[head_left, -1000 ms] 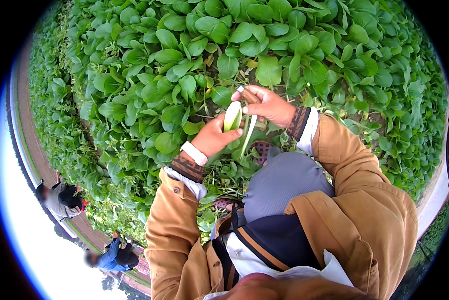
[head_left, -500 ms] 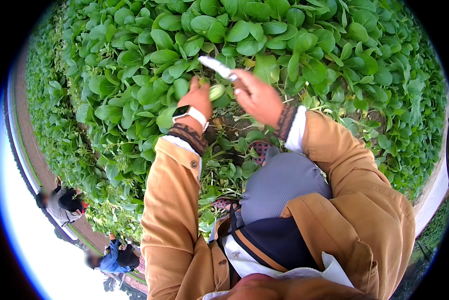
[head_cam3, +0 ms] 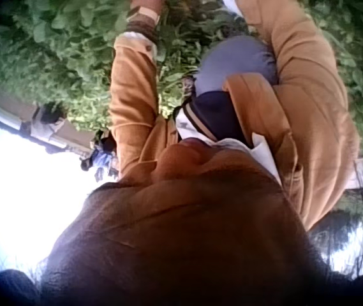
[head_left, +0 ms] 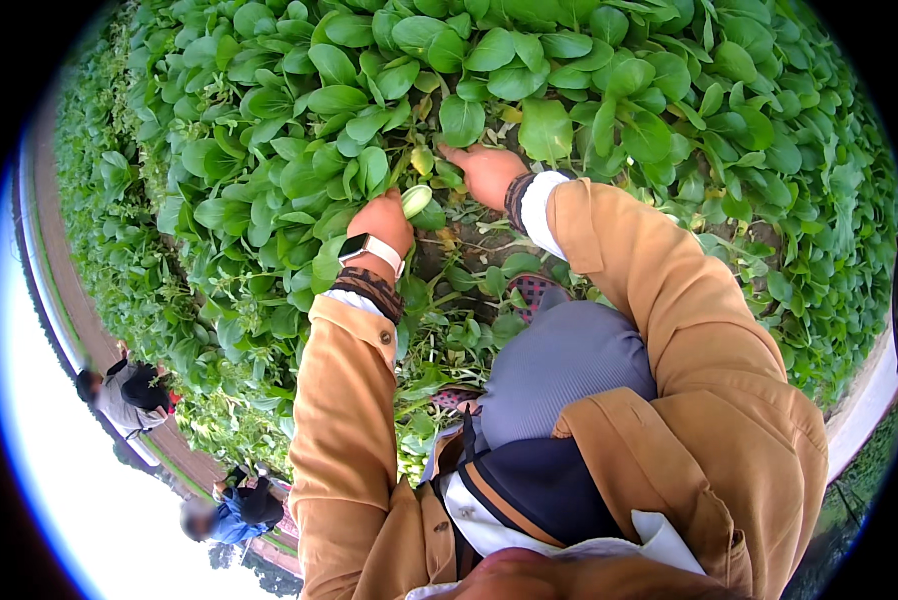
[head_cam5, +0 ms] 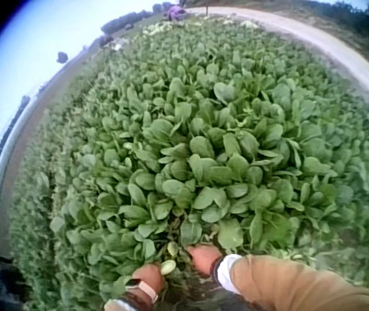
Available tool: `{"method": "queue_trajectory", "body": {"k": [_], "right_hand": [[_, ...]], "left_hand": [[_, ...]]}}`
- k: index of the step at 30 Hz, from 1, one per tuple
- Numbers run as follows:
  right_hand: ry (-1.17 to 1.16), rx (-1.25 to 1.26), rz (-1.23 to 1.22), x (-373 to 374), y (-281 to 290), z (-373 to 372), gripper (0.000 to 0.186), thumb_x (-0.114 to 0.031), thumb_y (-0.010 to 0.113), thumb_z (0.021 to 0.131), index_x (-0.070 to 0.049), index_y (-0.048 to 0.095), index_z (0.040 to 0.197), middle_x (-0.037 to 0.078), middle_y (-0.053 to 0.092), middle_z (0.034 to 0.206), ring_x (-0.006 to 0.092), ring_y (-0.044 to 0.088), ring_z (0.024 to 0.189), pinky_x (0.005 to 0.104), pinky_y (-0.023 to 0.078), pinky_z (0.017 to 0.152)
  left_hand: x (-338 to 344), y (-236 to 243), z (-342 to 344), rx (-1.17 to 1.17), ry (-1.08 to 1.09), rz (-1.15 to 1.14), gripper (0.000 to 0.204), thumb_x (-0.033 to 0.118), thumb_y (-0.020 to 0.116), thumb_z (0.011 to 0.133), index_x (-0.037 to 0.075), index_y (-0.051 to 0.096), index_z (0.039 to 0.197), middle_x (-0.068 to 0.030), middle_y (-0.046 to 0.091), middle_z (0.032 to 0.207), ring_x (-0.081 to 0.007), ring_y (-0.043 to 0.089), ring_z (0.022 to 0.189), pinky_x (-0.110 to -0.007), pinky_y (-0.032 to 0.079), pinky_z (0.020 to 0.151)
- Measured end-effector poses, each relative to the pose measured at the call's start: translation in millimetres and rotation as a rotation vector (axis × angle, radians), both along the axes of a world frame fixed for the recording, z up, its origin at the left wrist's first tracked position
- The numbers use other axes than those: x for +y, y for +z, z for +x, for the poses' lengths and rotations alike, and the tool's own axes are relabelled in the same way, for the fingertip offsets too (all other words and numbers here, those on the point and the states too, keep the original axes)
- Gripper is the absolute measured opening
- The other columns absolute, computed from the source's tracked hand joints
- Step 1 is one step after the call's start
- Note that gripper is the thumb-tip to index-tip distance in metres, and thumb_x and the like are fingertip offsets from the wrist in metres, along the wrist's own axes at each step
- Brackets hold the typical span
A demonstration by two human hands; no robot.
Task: The person harvests leafy green vegetables in a field using a knife to cut the stems near the base. The harvested vegetables are gathered in the left hand and periodically placed into a basket on the ground.
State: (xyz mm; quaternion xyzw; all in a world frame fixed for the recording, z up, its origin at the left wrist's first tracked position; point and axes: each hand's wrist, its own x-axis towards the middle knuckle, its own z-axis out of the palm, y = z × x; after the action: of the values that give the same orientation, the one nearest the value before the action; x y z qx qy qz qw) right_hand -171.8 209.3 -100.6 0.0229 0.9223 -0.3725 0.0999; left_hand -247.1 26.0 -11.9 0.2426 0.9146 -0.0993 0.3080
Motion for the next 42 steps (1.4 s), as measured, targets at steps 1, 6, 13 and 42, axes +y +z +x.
{"method": "queue_trajectory", "body": {"k": [1,6,13,42], "right_hand": [[-0.006,0.008,0.016,0.3,-1.6,0.1,0.058,-0.007,0.055,0.079,-0.016,0.048,0.136,0.019,0.062,0.097,0.0369,0.063,0.084,0.0443,0.051,0.073],[-0.012,-0.088,0.005,2.1,16.2,10.7,0.057,-0.005,0.053,0.078,-0.011,0.048,0.134,0.02,0.064,0.097,0.0377,0.063,0.088,0.0451,0.051,0.075],[0.038,-0.117,-0.035,-16.1,-10.8,-23.9,0.059,-0.004,0.053,0.078,-0.009,0.045,0.137,0.023,0.065,0.094,0.038,0.064,0.086,0.0456,0.05,0.074],[-0.222,0.198,-0.428,-28.3,-8.4,29.0,0.029,-0.002,0.062,0.075,-0.006,0.056,0.104,0.017,0.053,0.106,0.0383,0.059,0.092,0.0437,0.049,0.078]], "left_hand": [[0.3,-0.7,0.3,-0.002,0.001,-0.004,0.04,0.011,0.061,0.076,0.004,0.058,0.115,-0.02,0.067,0.096,-0.0359,0.065,0.09,-0.045,0.053,0.079],[-13.0,2.8,3.6,0.011,-0.031,0.013,0.039,0.013,0.063,0.077,0.005,0.058,0.115,-0.0182,0.066,0.102,-0.0344,0.066,0.09,-0.043,0.055,0.077],[-9.4,0.6,11.1,0.029,-0.041,0.068,0.051,0.013,0.065,0.074,0.003,0.056,0.123,-0.0171,0.061,0.112,-0.0323,0.063,0.097,-0.04,0.053,0.081],[-30.1,114.8,137.6,-0.325,0.178,0.644,0.059,0.003,0.069,0.072,0.005,0.053,0.128,-0.017,0.053,0.132,-0.0346,0.056,0.115,-0.037,0.048,0.095]]}}
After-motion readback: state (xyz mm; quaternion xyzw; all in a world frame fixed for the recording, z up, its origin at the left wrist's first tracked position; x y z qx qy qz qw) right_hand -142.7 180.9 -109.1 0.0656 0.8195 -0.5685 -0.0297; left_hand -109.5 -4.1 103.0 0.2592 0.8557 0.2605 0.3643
